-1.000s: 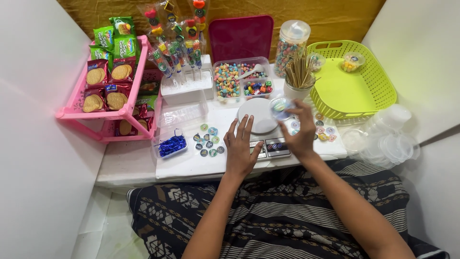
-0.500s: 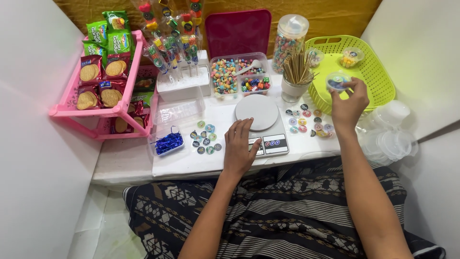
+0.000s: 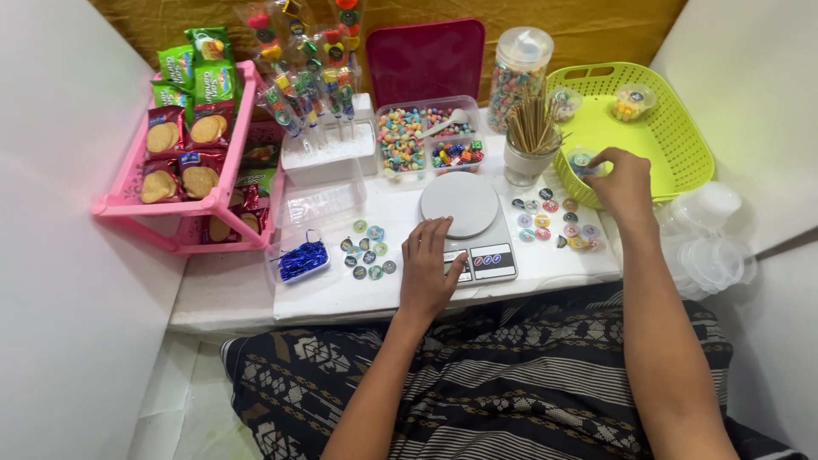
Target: A person uses a spoon to transfer small colorful candies from a container into a bowl on a digital scale to reach a specific weight.
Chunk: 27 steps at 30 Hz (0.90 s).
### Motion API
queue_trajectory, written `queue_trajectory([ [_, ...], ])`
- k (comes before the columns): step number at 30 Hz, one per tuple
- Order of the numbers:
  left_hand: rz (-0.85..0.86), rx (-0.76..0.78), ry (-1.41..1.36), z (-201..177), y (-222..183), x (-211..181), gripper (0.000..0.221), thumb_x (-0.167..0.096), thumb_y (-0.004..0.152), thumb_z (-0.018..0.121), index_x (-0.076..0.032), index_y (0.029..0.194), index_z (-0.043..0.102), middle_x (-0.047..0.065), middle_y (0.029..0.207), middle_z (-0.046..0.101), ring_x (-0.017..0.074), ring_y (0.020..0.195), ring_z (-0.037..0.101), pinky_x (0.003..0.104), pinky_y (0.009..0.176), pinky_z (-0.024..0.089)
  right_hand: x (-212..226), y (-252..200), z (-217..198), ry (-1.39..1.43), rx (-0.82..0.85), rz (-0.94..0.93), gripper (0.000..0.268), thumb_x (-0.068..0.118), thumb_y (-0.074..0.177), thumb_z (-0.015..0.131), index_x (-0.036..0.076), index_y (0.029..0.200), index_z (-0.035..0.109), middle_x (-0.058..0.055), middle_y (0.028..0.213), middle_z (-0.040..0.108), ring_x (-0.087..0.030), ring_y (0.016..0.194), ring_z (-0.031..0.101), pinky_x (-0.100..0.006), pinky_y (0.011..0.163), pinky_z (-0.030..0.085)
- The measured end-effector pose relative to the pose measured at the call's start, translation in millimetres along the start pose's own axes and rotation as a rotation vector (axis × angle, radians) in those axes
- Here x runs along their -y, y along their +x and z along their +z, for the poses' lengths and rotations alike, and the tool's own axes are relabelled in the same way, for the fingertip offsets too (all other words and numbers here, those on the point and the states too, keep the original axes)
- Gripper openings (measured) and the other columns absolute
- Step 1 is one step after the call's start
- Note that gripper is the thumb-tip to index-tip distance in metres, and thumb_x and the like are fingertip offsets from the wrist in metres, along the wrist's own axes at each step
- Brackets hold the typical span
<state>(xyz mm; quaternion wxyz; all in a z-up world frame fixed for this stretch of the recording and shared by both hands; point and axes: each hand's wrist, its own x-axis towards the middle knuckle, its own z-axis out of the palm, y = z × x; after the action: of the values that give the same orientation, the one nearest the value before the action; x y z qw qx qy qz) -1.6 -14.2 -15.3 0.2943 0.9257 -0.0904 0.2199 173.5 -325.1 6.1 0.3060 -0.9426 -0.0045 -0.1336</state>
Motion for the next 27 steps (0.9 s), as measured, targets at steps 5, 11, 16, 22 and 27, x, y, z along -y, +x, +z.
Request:
queue_trajectory([
  [5,0.003,0.001,0.007,1,1,1,0.058,-0.050,0.102,0.038,-0.013,0.146,0.043,0.009,0.131,0.050,0.0281,0.133,0.040,0.043,0.109,0.033,5,-9,-3,-0.101,-0.038,-0.145,0.008,0.008,0.086,0.084,0.008,0.094,0.081,-0.023,0.105,0.071,-0.043,0.106,0.065,-0.048,0.091,0.055],
  [11,0.015,-0.019,0.034,2,0,3,0.055,-0.047,0.101,0.044,-0.013,0.145,0.044,0.009,0.131,0.050,0.0285,0.134,0.040,0.044,0.110,0.032,-10,-5,6,-0.135,0.003,-0.117,0.016,0.019,0.103,0.067,0.011,0.109,0.080,-0.022,0.104,0.073,-0.044,0.095,0.070,-0.052,0.081,0.057],
  [16,0.004,-0.014,0.006,0,0,1,0.053,-0.044,0.101,0.046,-0.013,0.143,0.045,0.009,0.131,0.051,0.0286,0.133,0.041,0.044,0.110,0.032,10,-6,-2,-0.163,0.149,-0.108,0.033,0.030,0.114,0.050,0.015,0.127,0.076,-0.014,0.131,0.071,-0.045,0.116,0.064,-0.060,0.094,0.051],
  [22,0.003,-0.020,0.015,2,-1,2,0.053,-0.044,0.100,0.049,-0.014,0.143,0.045,0.008,0.131,0.051,0.0278,0.134,0.041,0.044,0.110,0.032,29,-3,-14,-0.163,0.295,-0.016,0.048,0.040,0.113,0.040,0.012,0.144,0.063,-0.019,0.148,0.058,-0.051,0.130,0.054,-0.068,0.104,0.043],
  [27,0.006,-0.026,-0.004,-9,2,-7,0.051,-0.033,0.096,0.055,-0.009,0.140,0.046,0.010,0.134,0.051,0.0286,0.134,0.041,0.044,0.110,0.032,21,14,4,-0.213,0.315,-0.042,0.051,0.041,0.110,0.035,0.017,0.149,0.056,-0.003,0.158,0.048,-0.034,0.144,0.041,-0.057,0.110,0.039],
])
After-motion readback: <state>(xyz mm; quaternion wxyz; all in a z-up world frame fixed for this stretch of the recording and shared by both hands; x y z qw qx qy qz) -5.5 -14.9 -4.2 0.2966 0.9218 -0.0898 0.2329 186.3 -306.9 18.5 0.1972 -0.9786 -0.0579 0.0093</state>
